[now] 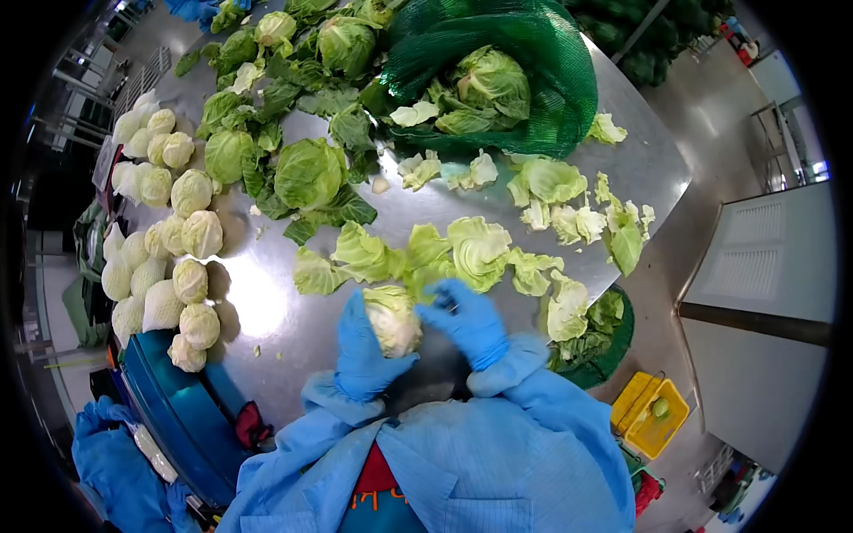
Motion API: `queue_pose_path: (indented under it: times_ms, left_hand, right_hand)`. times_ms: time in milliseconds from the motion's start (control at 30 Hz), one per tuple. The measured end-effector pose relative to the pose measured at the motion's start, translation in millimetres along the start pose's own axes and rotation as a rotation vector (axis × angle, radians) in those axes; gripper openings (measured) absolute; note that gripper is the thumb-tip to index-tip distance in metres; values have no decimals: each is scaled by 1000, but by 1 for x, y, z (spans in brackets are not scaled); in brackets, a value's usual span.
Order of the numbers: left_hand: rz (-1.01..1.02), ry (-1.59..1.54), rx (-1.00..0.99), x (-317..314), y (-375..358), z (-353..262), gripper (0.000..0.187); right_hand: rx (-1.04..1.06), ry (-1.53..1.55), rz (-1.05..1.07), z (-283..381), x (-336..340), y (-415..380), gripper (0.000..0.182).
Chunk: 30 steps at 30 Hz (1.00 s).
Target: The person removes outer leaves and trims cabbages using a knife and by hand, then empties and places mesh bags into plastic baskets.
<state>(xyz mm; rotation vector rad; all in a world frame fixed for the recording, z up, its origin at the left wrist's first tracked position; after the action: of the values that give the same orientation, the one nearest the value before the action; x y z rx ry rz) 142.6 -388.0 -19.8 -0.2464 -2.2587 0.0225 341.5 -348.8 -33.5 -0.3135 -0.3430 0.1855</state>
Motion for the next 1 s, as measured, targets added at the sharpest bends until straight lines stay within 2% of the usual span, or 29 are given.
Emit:
queue_pose_path:
  times_ms: [33,100,200,300,400,500,600,700,867,900,967,1000]
  left_hand:
    - [-5,39,-29,-5,3,-6,124]
    - [-10,119,-74,-13,7,-15,120]
    - [16,89,-114,-3,13,-24,109]
    - [56,89,-140,-3,21,-26,103]
    - [91,187,-150,-6,29,-33,101]
    - [82,223,-184,-5,36,-45,103]
    - [59,180,-219,-7,37,-45,107]
    - [38,114,-193,-4,35,-43,112]
    - [-44,-17,-198,-4,27,-18,116]
    - [-52,-28,-168,-3,24,-12,116]
    - [-55,-98,-137,0,14,4,112]
    - [-52,-159,-136,2,8,15,109]
  right_hand:
    - [-40,126,33,2,-16,-4,44]
    - [-126,66,-17,-15,-32,-2,42]
    - [-381,632,99,-29,-31,1,39]
    - [-183,453,27,-40,-28,5,39]
    - [182,-193,-31,-25,-13,5,45]
    - [31,-229,82,-15,-1,19,49]
    - [32,-26,20,-23,-6,31,43]
    - [4,217,128,-37,-11,37,36]
    - [-274,513,-75,-33,10,19,29]
    - [-343,568,-127,-39,22,14,28]
    - [-343,669,-322,-75,52,9,34]
    - [-249,364,-408,-71,65,5,38]
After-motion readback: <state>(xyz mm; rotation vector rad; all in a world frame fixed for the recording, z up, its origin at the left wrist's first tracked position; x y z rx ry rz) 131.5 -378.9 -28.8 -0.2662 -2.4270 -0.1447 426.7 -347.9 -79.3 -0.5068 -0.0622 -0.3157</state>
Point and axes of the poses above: each hand's wrist, its own y-axis towards the middle knuckle, its own x-axis out of the back of the hand, z = x × y, the point moved 3 cm from there along y, towards the middle knuckle, and after that the axes turned 2 degrees about z, right-handed, at the moved point
